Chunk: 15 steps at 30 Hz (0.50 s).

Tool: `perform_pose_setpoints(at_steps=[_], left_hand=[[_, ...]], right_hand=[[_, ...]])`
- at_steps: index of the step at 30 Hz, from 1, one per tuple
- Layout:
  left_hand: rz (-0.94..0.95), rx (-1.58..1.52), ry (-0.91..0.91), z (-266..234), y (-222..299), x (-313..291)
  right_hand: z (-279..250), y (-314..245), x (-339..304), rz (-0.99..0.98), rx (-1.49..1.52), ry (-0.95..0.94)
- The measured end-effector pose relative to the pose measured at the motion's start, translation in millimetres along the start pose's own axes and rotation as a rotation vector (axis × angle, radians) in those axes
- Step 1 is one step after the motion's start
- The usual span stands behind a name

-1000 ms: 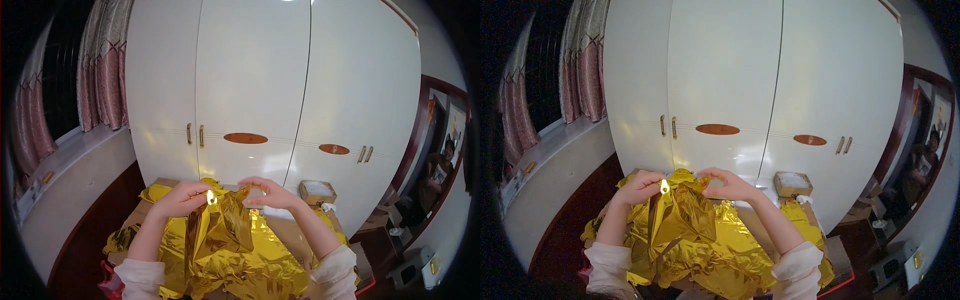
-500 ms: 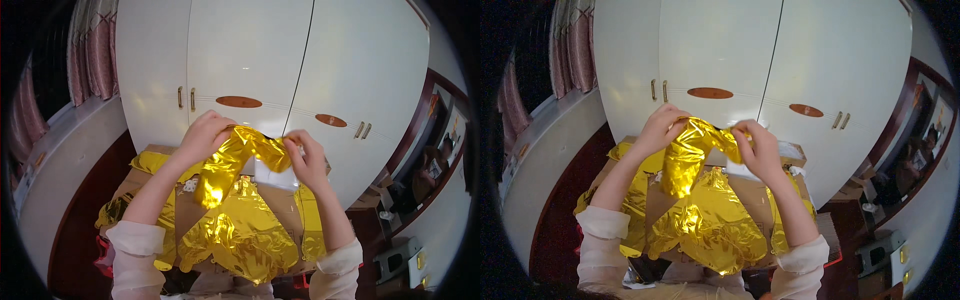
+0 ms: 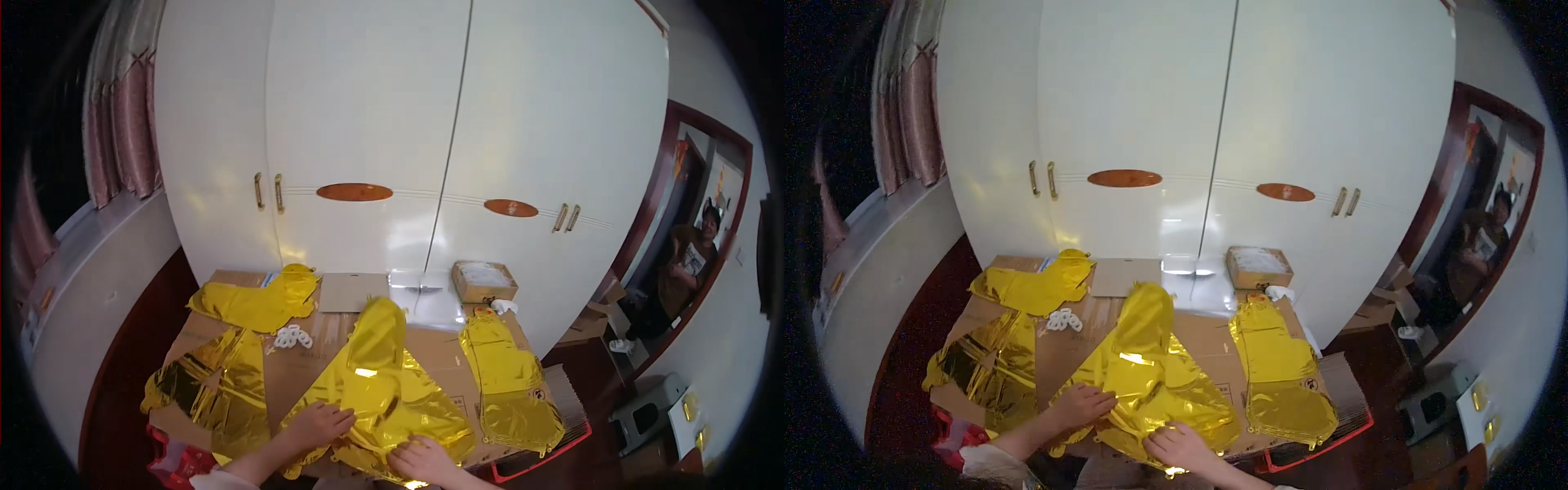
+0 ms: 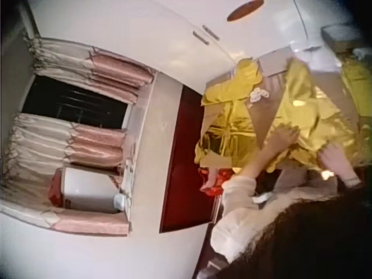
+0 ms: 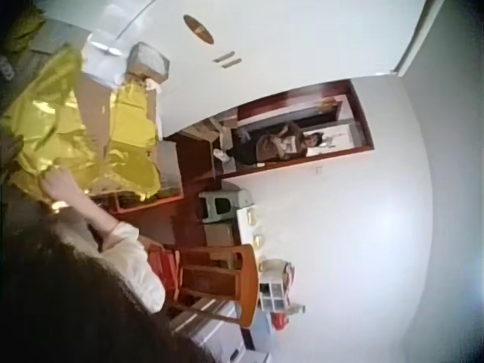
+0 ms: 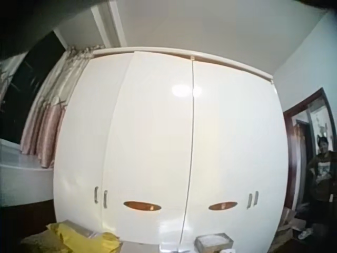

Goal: Folding gold-colored foil decorations and placing them into cardboard boxes for packaging.

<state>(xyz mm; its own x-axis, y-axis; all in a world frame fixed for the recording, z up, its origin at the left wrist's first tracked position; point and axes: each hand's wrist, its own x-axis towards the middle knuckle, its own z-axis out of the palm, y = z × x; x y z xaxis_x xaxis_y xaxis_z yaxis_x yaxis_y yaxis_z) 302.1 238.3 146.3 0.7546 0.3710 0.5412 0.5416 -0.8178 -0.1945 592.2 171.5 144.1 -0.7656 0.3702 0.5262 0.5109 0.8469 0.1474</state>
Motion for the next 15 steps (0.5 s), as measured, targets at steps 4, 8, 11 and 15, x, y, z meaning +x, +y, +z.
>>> perform_pose_setpoints(at_steps=[4,8,11,15], left_hand=[[-0.008,-0.035,-0.107,3.9,5.8,-13.6],[-0.011,-0.044,-0.165,7.2,8.6,-25.0],[-0.053,-0.067,-0.188,5.9,10.0,-24.7],[-0.095,-0.049,-0.214,-6.7,10.0,-14.4]], right_hand=[[-1.9,-20.0,-8.3,0.064,0.146,-0.103],[2.5,-37.4,-10.8,0.099,0.155,-0.125],[7.3,-40.3,-9.0,0.122,0.169,-0.11],[13.1,-42.2,-16.0,0.192,0.279,-0.097]])
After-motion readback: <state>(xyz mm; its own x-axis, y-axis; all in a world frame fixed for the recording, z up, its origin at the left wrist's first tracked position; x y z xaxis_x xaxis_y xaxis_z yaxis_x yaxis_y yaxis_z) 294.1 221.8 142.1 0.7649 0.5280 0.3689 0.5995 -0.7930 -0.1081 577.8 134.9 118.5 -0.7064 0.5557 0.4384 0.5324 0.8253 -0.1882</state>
